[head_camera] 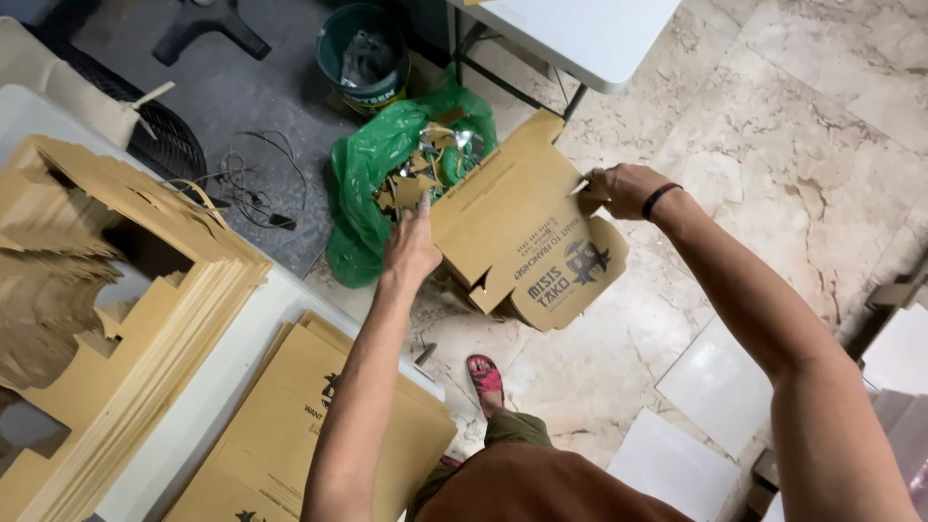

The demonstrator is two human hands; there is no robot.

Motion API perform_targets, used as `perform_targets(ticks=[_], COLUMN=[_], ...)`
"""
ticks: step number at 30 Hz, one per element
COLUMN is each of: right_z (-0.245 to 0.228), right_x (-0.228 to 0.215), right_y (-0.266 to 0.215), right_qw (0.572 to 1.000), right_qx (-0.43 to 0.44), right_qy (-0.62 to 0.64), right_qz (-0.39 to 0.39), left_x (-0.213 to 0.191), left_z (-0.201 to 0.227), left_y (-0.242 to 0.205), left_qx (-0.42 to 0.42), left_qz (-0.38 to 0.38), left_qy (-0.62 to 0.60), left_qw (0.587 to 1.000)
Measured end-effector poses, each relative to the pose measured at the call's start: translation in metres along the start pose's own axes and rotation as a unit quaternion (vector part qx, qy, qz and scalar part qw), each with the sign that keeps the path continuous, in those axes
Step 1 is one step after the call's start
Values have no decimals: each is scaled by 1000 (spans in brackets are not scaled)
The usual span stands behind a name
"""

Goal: The person assembles flat cardboard boxes by folding along pre-cut lines and tucking flaps into slots. They repeatedly pick up a flat sheet, fold the sides, and secure the structure, then place the finished box aside and repeat the process with the next sheet.

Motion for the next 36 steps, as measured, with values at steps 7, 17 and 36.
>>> perform_targets(ticks=[7, 17, 36], right_z=[13, -40, -368], right_x=[20, -35, 228], right_y=[24, -122, -164], right_qw=[998, 850, 961], right_qx=[-39, -90, 76], right_qy=[17, 228, 158], right_qz=[48, 467, 216], left_x=[7, -127, 107], left_z=[-9, -209, -549], left_y=[10, -258, -684], left_qx=[24, 33, -553], left_qz=[24, 323, 363], left_qy=[-6, -215, -274], left_qw=[999, 921, 698])
Point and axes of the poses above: each hand's wrist, its own y-axis towards the middle knuckle, its own x-axis out of the palm, z = x × y, the point moved 8 cm from there along y, towards the middle knuckle, and after that the axes turned 12 degrees about z, right-handed, at the moved point
